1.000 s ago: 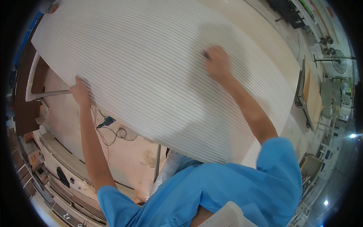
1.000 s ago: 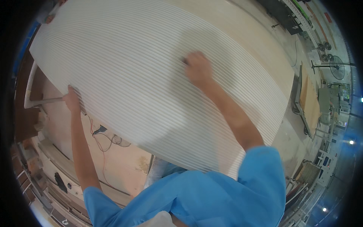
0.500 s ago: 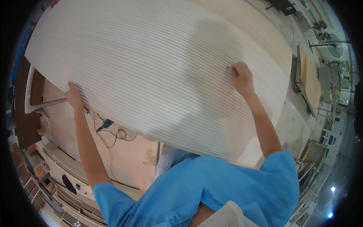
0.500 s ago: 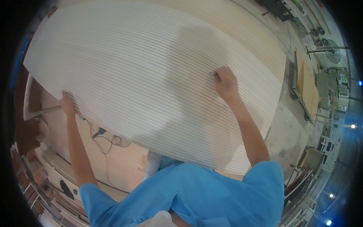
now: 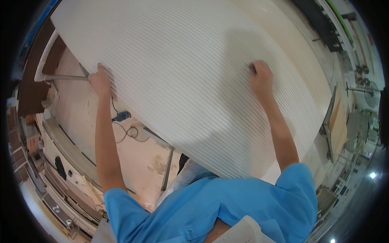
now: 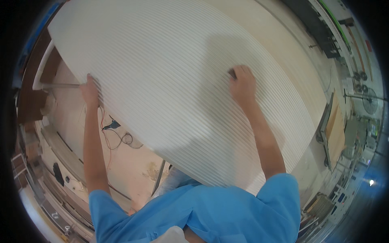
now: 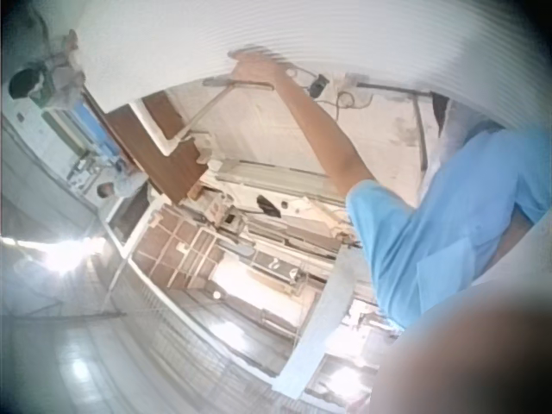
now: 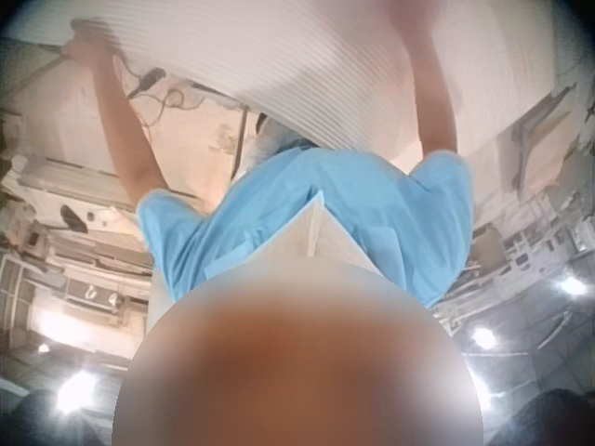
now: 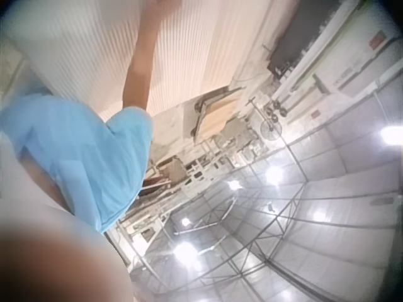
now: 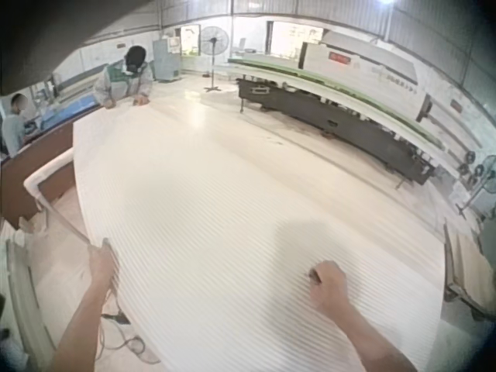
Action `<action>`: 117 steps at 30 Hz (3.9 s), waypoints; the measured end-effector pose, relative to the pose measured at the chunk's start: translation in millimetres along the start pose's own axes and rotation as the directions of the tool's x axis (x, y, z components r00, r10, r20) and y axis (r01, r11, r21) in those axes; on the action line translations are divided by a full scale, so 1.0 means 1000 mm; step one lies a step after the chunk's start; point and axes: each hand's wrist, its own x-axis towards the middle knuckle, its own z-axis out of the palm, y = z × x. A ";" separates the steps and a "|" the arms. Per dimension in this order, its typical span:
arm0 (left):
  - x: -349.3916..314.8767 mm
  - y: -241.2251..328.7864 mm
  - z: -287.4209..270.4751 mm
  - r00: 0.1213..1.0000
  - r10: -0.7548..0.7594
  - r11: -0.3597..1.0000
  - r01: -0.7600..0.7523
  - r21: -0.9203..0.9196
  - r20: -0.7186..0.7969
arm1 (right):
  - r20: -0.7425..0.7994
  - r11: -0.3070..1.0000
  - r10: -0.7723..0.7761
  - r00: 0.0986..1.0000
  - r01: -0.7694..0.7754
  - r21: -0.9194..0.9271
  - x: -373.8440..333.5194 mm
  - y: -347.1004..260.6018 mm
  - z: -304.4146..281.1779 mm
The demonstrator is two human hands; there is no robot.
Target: The person sands a large white corrugated plastic sheet on a workbench using a sanding block. They repeatedly rub the surface with the block, occasionally adjusting the sanding block and repositioning their hands to cover different areas of the sheet.
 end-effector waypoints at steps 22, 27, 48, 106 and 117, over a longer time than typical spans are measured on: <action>-0.014 0.016 -0.007 0.998 -0.053 0.996 0.056 -0.069 0.046 | 0.084 0.984 0.042 0.996 -0.027 -0.178 -0.095 0.066 -0.070; 0.001 -0.005 0.003 1.000 0.022 1.000 -0.022 -0.004 0.005 | -0.037 0.987 -0.161 0.986 0.161 0.018 0.062 -0.014 0.060; 0.020 -0.007 0.003 1.000 -0.022 0.996 0.020 0.084 0.021 | 0.009 0.956 0.287 0.958 -0.287 0.060 -0.102 0.045 -0.082; -0.022 0.027 0.000 0.994 -0.104 0.993 0.101 -0.064 -0.045 | 0.014 0.967 0.029 0.999 -0.025 -0.253 -0.066 0.082 -0.026; -0.018 0.031 0.002 0.990 -0.132 0.990 0.128 -0.064 -0.058 | 0.020 0.968 -0.121 0.992 0.122 -0.219 0.138 -0.011 0.125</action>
